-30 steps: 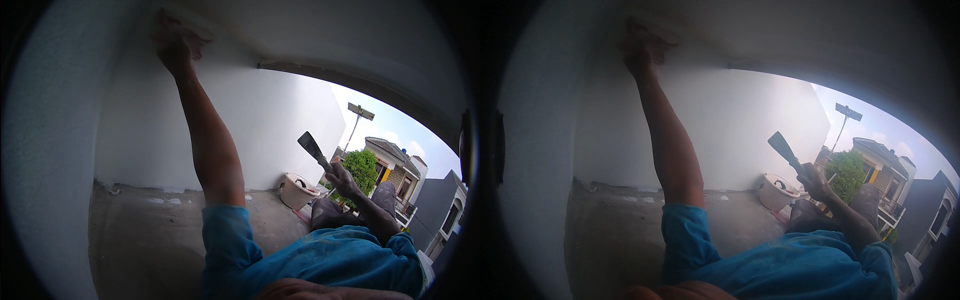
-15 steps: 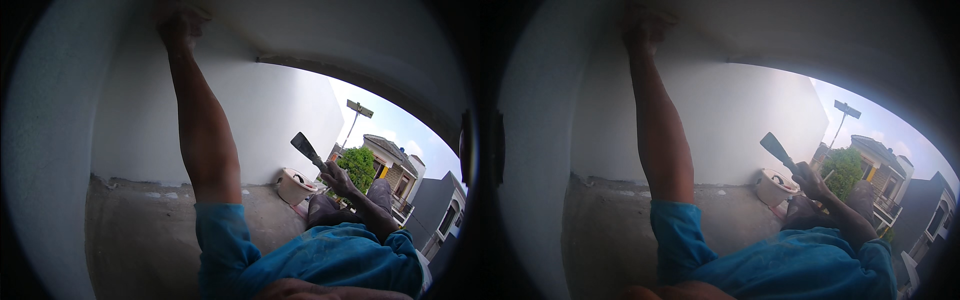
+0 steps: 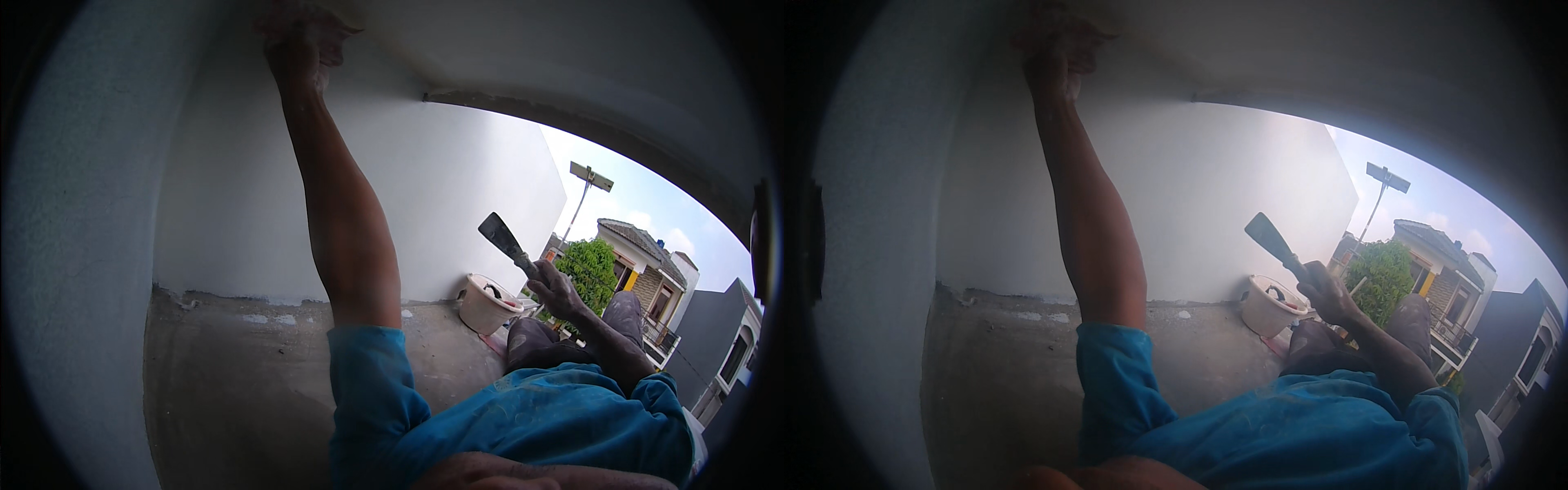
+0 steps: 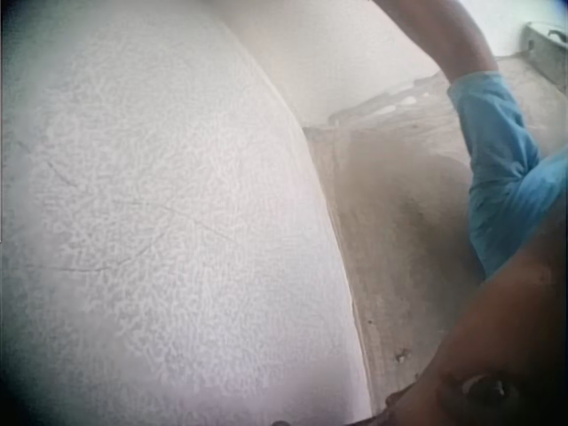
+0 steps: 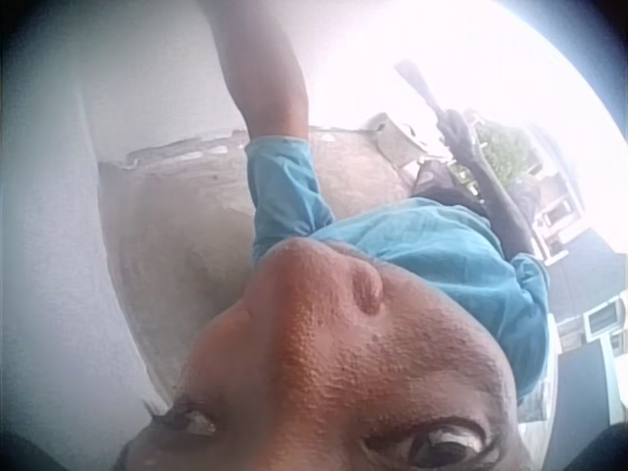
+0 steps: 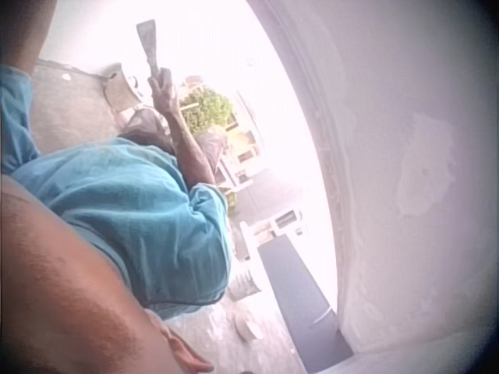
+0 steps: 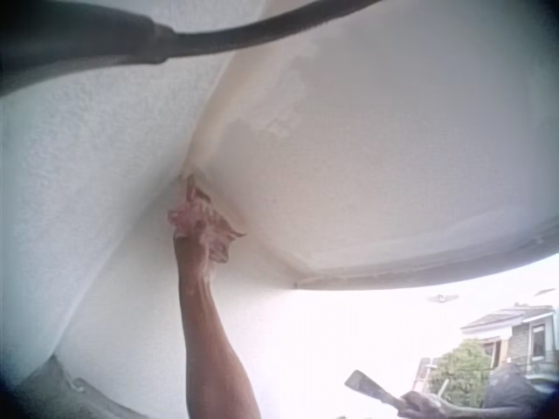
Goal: The person applies plaster to a wall using a trowel and hawk. They repeatedly scoop plaster from a bucket, transfer it to the hawk, and smooth it onto the wall surface in continuous strokes.
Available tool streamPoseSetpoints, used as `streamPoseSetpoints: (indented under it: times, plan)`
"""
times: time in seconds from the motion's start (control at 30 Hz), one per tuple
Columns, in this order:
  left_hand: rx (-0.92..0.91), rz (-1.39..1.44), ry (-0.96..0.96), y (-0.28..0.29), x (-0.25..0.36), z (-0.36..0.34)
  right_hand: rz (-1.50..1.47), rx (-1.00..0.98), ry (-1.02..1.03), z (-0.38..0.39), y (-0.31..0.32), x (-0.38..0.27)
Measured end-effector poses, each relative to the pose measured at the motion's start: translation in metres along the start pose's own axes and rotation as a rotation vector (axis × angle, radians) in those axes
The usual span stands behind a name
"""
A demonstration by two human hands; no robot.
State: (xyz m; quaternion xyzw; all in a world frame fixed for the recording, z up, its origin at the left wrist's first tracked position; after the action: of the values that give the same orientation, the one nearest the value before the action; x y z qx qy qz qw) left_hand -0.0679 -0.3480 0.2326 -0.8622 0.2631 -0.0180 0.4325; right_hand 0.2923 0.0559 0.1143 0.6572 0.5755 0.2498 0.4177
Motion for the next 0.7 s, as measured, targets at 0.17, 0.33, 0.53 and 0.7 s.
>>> streamPoseSetpoints:
  times: [0.17, 0.33, 0.53, 0.7]
  plan:
    - [-0.011, 0.068, 0.045, -0.004, 0.012, 0.006, 0.013, 0.018, 0.055, 0.0, 0.0, 0.001]
    - [-0.035, 0.114, 0.146, -0.005, 0.033, 0.029, 0.008, -0.03, 0.027, -0.001, -0.002, -0.007]
    - [0.218, -0.162, -0.19, 0.006, 0.022, 0.064, 0.141, 0.012, 0.138, 0.005, -0.003, 0.0]
    - [0.477, -0.56, -0.584, 0.021, 0.0, 0.046, 0.157, 0.003, 0.157, 0.008, -0.003, 0.002]
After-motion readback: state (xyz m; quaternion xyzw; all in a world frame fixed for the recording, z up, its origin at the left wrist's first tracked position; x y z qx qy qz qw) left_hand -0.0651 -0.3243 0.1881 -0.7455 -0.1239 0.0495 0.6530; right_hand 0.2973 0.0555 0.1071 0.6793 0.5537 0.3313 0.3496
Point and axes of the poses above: each hand's wrist, its own z-axis away from the middle knuckle, its own y-axis out of the back of the hand, x = y × z, the point moved 3 cm from there along -z, towards the middle knuckle, and after that the axes turned 4 degrees about -z, right-handed, at the moved point
